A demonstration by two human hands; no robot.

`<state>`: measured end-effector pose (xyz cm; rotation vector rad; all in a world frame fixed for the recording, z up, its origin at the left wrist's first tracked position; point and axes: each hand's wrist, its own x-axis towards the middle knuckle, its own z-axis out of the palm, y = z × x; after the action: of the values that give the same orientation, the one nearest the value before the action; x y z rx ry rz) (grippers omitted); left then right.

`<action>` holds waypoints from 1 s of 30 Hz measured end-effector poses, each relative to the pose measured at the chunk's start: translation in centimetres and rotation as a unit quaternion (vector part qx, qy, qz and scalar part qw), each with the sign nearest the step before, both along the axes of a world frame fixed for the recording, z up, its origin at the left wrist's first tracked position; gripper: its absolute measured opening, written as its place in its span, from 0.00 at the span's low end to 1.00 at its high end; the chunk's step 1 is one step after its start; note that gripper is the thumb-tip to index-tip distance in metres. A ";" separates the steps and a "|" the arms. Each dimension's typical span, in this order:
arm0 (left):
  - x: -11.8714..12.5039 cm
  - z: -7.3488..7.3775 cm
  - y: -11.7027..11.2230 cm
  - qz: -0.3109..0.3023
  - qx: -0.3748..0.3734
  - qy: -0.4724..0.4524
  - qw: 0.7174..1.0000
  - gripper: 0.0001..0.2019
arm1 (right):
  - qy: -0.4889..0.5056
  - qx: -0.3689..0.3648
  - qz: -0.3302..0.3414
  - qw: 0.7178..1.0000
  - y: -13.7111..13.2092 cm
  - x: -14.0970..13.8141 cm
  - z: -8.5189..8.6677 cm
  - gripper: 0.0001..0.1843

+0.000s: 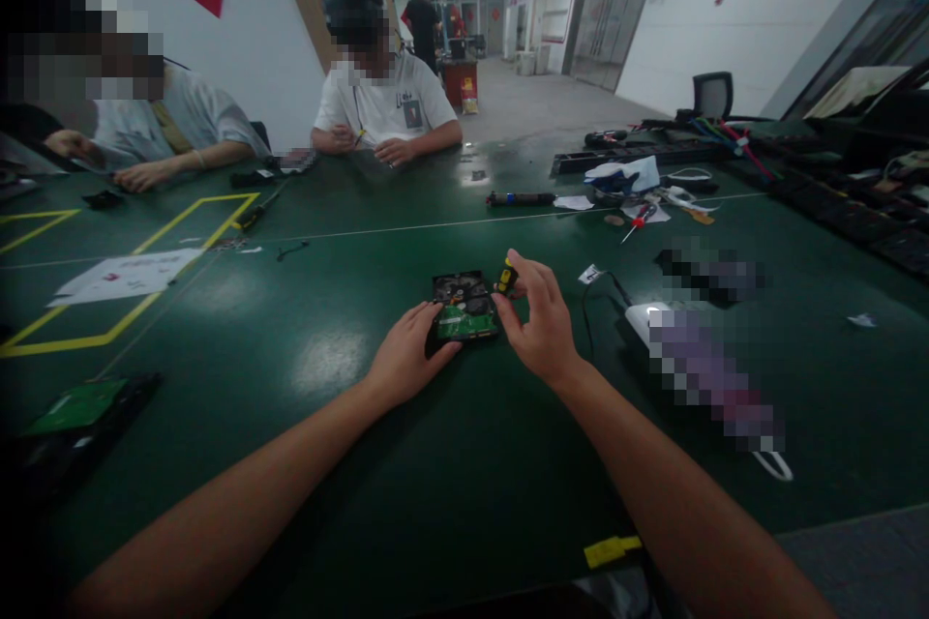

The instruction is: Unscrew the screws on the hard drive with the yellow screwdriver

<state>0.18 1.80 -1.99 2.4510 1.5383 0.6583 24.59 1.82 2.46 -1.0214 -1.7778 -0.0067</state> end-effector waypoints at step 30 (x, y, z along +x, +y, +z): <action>-0.1 -0.2 0.0 0.004 0.003 -0.002 1.000 0.34 | 0.023 -0.004 0.034 0.999 0.1 0.0 -0.1 0.38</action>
<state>0.12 1.82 -2.17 2.4479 1.5472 0.6692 24.57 1.93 2.41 -0.9576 -1.7708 0.0660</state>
